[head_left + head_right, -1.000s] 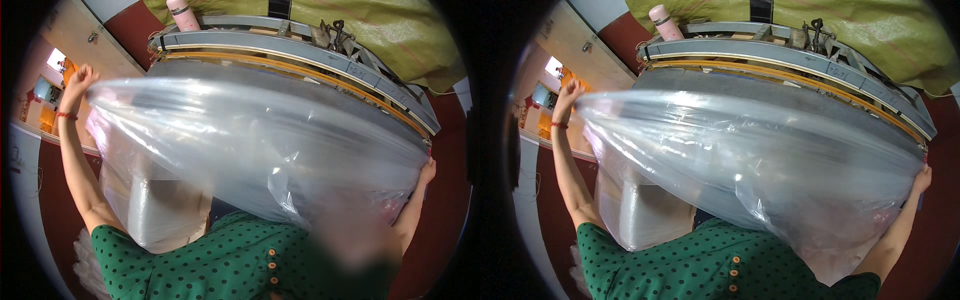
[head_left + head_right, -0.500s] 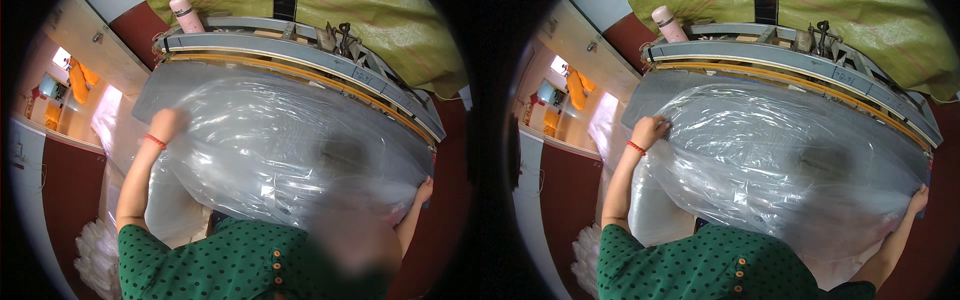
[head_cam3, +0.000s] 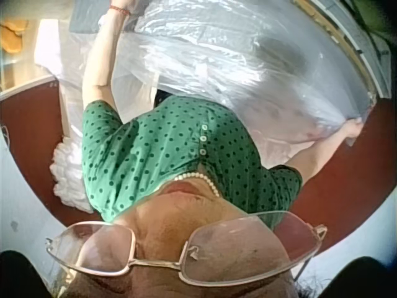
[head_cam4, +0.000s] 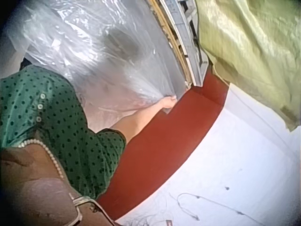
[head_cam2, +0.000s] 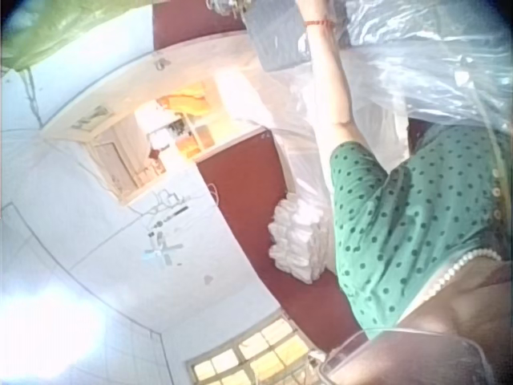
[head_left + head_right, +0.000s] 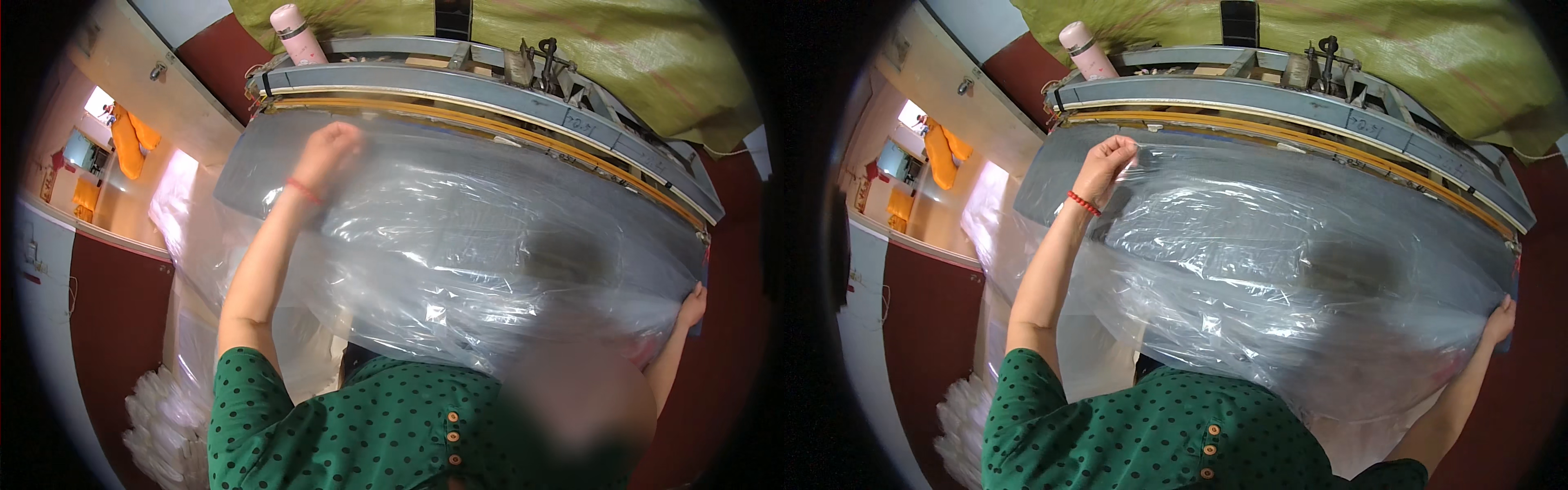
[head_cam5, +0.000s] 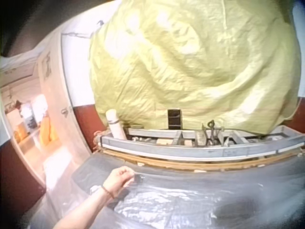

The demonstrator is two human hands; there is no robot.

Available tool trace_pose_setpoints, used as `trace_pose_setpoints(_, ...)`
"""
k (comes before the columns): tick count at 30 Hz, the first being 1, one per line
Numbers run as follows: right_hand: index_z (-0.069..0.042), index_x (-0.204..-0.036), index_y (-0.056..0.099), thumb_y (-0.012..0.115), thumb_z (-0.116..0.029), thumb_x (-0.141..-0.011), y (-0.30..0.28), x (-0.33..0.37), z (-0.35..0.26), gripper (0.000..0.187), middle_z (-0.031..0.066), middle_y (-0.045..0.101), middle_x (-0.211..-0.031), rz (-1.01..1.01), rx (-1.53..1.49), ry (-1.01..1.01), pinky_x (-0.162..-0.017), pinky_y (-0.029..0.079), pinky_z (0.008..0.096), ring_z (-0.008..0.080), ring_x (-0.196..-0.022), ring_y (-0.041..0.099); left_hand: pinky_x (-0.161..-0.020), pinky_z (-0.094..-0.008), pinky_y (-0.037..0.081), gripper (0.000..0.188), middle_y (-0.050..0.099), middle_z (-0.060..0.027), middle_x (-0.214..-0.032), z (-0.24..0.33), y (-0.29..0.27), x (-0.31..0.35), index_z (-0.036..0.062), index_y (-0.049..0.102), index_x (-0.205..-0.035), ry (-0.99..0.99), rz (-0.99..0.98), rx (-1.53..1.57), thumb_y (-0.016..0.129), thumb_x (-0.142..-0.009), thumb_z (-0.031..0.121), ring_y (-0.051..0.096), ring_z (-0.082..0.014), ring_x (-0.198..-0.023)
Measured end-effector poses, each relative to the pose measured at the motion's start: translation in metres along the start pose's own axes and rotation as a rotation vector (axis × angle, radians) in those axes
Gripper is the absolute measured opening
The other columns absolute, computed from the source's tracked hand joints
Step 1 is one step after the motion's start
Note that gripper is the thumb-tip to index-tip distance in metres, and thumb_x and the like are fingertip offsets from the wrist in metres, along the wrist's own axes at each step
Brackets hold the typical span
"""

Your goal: The recorder is using a heat sealer to seal large plastic sheets or bags.

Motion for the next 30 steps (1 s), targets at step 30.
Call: trace_pose_setpoints(30, -0.004, -0.082, 0.063, 0.044, -0.023, -0.08, -0.033, -0.035, -0.072, 0.027, 0.0111, 0.061, -0.075, 0.188, -0.376, 0.109, -0.062, 0.042, 0.033, 0.0192, -0.068, 0.056, -0.05, -0.0208, 0.034, 0.013, 0.042, 0.0037, -0.064, 0.006, -0.019, -0.017, 0.0052, 0.049, -0.082, 0.289, 0.633, -0.027, 0.047, -0.082, 0.017, 0.038, -0.0046, -0.058)
Point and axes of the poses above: each hand's wrist, its own x-axis away from the middle knuckle, its own y-axis out of the palm, z = x × y, the point moved 5 cm from there along -x, towards the middle knuckle
